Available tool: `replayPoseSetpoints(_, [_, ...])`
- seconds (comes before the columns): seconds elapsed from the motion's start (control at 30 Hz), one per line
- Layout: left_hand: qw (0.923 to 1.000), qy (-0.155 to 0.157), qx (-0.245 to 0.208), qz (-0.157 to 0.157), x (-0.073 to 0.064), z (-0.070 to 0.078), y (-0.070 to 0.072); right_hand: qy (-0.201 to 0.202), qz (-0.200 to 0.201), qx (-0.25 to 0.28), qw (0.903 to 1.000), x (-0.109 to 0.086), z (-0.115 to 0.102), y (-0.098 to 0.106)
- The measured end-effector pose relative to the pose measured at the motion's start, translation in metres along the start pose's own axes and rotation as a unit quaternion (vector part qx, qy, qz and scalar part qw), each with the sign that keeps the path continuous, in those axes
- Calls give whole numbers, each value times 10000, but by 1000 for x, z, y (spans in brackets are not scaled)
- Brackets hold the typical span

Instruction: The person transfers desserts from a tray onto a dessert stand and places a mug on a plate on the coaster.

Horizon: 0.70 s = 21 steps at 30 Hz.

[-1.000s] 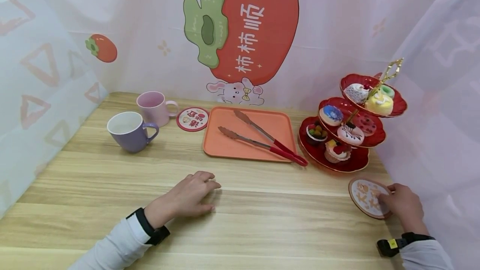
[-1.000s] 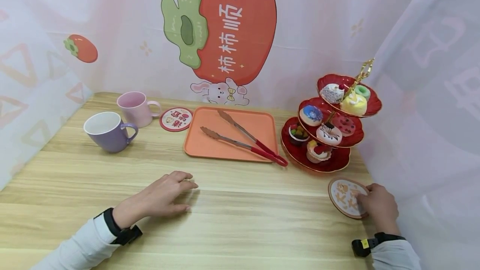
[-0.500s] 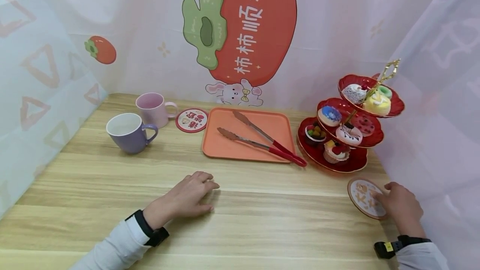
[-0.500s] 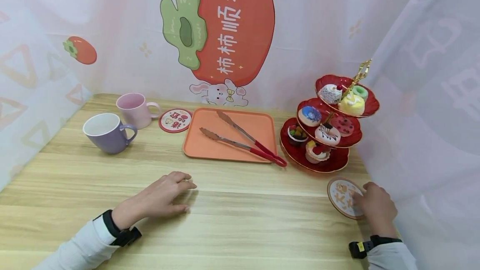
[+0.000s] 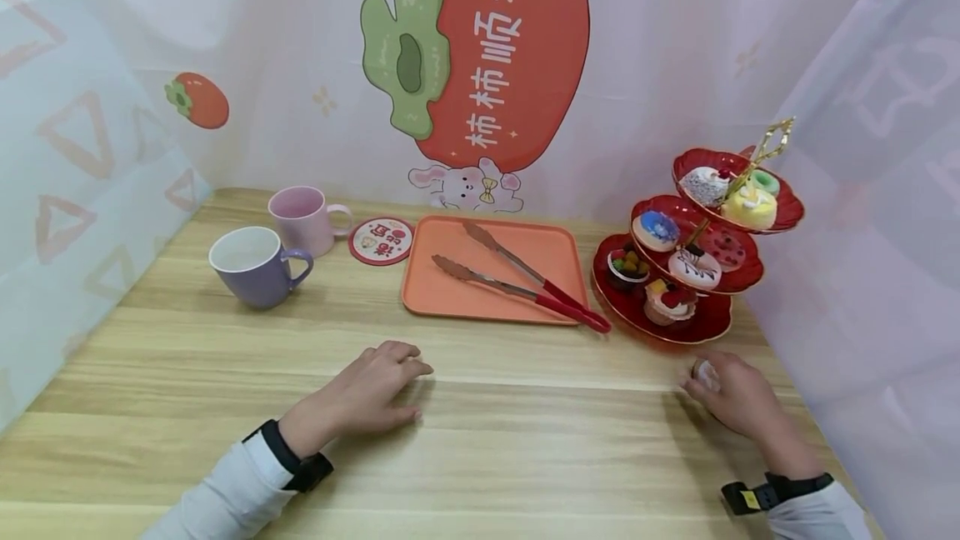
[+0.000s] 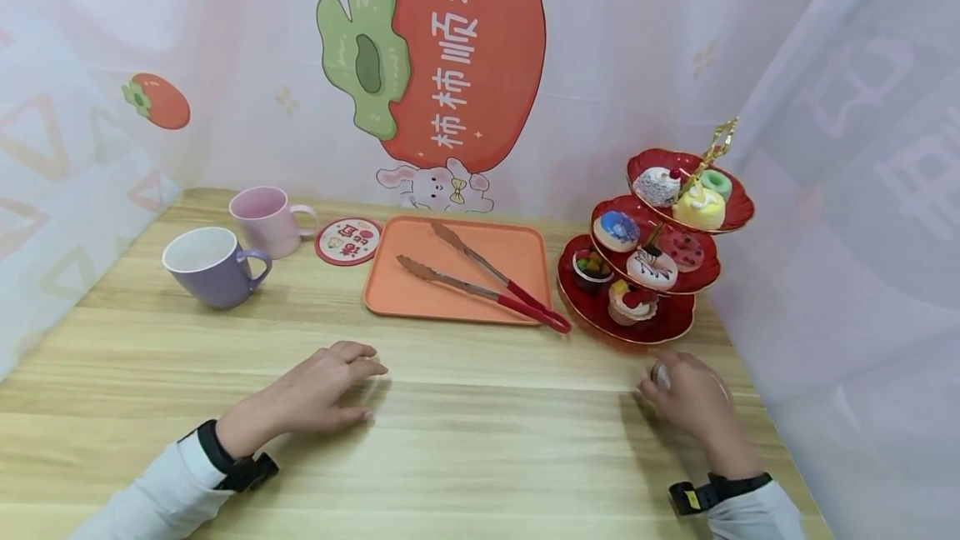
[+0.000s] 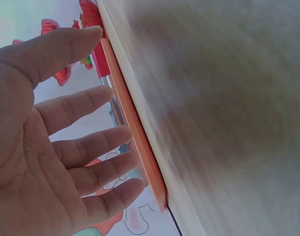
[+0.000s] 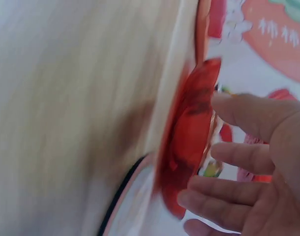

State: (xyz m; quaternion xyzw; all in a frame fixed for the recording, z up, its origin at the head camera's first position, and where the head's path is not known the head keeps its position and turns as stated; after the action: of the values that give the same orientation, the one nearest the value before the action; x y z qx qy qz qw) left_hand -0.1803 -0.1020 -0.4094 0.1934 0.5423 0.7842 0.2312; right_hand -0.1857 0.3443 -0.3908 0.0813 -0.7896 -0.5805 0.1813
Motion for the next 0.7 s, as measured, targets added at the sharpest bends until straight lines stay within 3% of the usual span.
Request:
replayPoseSetpoints(0.4, [9997, 239, 7, -47, 2, -4, 0, 790, -346, 547, 9948, 16, -61, -18])
replayPoseSetpoints(0.7, [9987, 491, 111, -91, 4, -6, 1, 1531, -700, 460, 9847, 28, -108, -37])
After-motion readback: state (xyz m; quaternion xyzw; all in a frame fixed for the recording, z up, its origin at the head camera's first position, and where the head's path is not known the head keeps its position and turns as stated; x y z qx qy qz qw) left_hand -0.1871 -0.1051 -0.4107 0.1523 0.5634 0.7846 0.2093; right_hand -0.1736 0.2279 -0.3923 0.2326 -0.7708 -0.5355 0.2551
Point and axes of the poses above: each hand's wrist, its own x-axis towards the middle knuckle, its own y-axis out of the back of the hand, z = x × y, the point moved 5 cm from there along x, towards the middle knuckle, and after that the axes turned 8 degrees about y, right-handed, at the moved point
